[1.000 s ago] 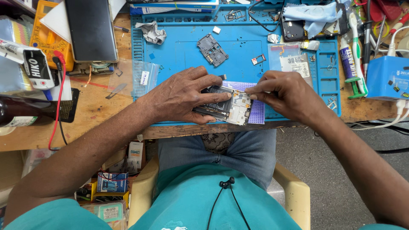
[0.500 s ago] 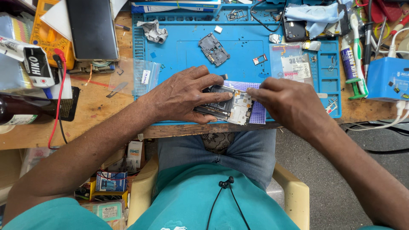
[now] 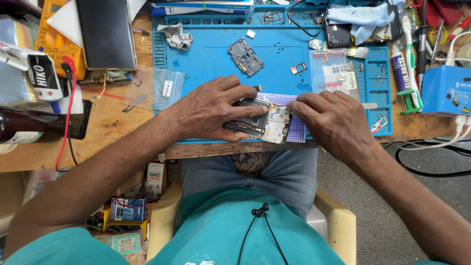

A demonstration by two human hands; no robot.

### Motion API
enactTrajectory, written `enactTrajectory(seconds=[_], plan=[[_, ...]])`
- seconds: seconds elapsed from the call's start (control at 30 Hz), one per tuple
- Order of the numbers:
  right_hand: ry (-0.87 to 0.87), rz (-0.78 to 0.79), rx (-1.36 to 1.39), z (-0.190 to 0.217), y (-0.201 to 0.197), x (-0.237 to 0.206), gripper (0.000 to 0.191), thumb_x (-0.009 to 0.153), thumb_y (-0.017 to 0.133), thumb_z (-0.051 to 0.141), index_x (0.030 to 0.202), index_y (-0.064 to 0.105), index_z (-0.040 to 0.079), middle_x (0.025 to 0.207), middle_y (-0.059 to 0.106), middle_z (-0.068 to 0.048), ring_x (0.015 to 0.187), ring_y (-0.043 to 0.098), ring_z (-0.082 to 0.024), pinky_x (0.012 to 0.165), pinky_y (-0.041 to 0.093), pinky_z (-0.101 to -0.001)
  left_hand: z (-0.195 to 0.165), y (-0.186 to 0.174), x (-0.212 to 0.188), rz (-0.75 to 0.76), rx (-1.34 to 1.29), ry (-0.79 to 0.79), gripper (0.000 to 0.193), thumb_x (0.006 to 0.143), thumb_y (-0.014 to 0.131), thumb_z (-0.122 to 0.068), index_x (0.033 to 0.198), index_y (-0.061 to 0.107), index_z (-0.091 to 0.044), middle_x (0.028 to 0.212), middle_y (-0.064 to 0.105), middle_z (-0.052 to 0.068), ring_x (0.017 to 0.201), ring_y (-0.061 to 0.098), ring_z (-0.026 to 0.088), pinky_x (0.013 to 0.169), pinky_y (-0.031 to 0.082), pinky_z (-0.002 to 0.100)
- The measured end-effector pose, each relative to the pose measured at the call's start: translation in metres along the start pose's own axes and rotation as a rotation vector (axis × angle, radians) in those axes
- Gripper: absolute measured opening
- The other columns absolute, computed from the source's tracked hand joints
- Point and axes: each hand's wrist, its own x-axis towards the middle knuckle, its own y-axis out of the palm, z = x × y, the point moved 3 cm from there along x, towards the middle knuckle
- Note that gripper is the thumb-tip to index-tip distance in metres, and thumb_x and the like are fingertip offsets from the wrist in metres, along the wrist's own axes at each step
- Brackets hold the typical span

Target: The person works on a disassembled smartphone, using tweezers to adjust internal components and connectors. They handle small parts and tools on a cluttered workbench, occasionally wiping the device with a cloth.

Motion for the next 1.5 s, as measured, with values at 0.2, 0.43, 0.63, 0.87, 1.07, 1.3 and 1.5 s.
enactTrajectory(seconds=[0.2, 0.43, 0.63, 0.87, 1.07, 1.3, 1.5], plan=[[-0.015, 0.007, 0.016, 0.004, -0.001, 0.0, 0.033, 0.087, 0.067, 0.011, 0.12, 0.071, 0.01, 0.111, 0.071, -0.004, 0.089, 0.066, -0.022, 0.076, 0.053, -0.038, 0.0, 0.0, 0.0, -0.013, -0.002, 0.002, 0.067, 0.08, 0.083, -0.055, 0.136, 0.066, -0.022, 0.13, 0.059, 0.008, 0.102, 0.056, 0.026, 0.091, 0.054, 0.041], [-0.008, -0.013, 0.125, 0.003, 0.006, 0.003, 0.031, 0.086, 0.07, 0.005, 0.117, 0.072, 0.007, 0.106, 0.07, -0.008, 0.089, 0.069, -0.025, 0.077, 0.057, -0.039, 0.0, 0.0, 0.0, 0.011, -0.008, -0.004, 0.066, 0.08, 0.083, -0.054, 0.136, 0.066, -0.022, 0.13, 0.06, 0.007, 0.1, 0.056, 0.026, 0.09, 0.053, 0.041], [0.161, -0.019, 0.36, 0.003, 0.005, 0.005, 0.017, 0.092, 0.072, 0.01, 0.109, 0.072, 0.006, 0.099, 0.068, -0.011, 0.081, 0.071, -0.028, 0.07, 0.059, -0.041, -0.001, -0.002, 0.001, -0.013, 0.001, 0.012, 0.067, 0.08, 0.083, -0.055, 0.136, 0.066, -0.022, 0.129, 0.06, 0.007, 0.1, 0.056, 0.026, 0.091, 0.054, 0.041], [0.316, -0.024, 0.506, 0.006, 0.009, 0.004, 0.011, 0.094, 0.072, 0.014, 0.102, 0.07, 0.006, 0.096, 0.065, -0.01, 0.079, 0.07, -0.025, 0.068, 0.057, -0.0392, 0.0, 0.001, 0.0, -0.017, 0.001, 0.006, 0.067, 0.079, 0.083, -0.055, 0.135, 0.067, -0.022, 0.129, 0.06, 0.007, 0.1, 0.056, 0.025, 0.09, 0.054, 0.04], [0.307, -0.044, 0.526, 0.007, 0.011, 0.006, 0.011, 0.095, 0.072, 0.014, 0.103, 0.071, 0.006, 0.097, 0.065, -0.01, 0.08, 0.07, -0.025, 0.067, 0.057, -0.0393, 0.0, 0.003, 0.0, -0.008, 0.003, -0.001, 0.068, 0.079, 0.083, -0.057, 0.135, 0.067, -0.023, 0.127, 0.06, 0.007, 0.099, 0.056, 0.025, 0.089, 0.054, 0.04], [0.267, -0.015, 0.409, 0.006, 0.004, 0.002, 0.011, 0.097, 0.07, 0.015, 0.104, 0.071, 0.006, 0.098, 0.065, -0.012, 0.077, 0.07, -0.03, 0.067, 0.058, -0.0427, 0.0, 0.002, -0.001, -0.02, -0.004, 0.014, 0.067, 0.079, 0.083, -0.056, 0.135, 0.067, -0.023, 0.13, 0.06, 0.007, 0.101, 0.056, 0.025, 0.091, 0.054, 0.04], [0.245, -0.03, 0.398, 0.01, 0.003, 0.005, 0.012, 0.097, 0.07, 0.015, 0.105, 0.071, 0.007, 0.097, 0.064, -0.011, 0.077, 0.07, -0.031, 0.067, 0.057, -0.0438, 0.001, 0.002, 0.0, 0.002, 0.002, 0.006, 0.067, 0.081, 0.083, -0.055, 0.136, 0.067, -0.022, 0.129, 0.059, 0.007, 0.099, 0.055, 0.026, 0.09, 0.054, 0.041]])
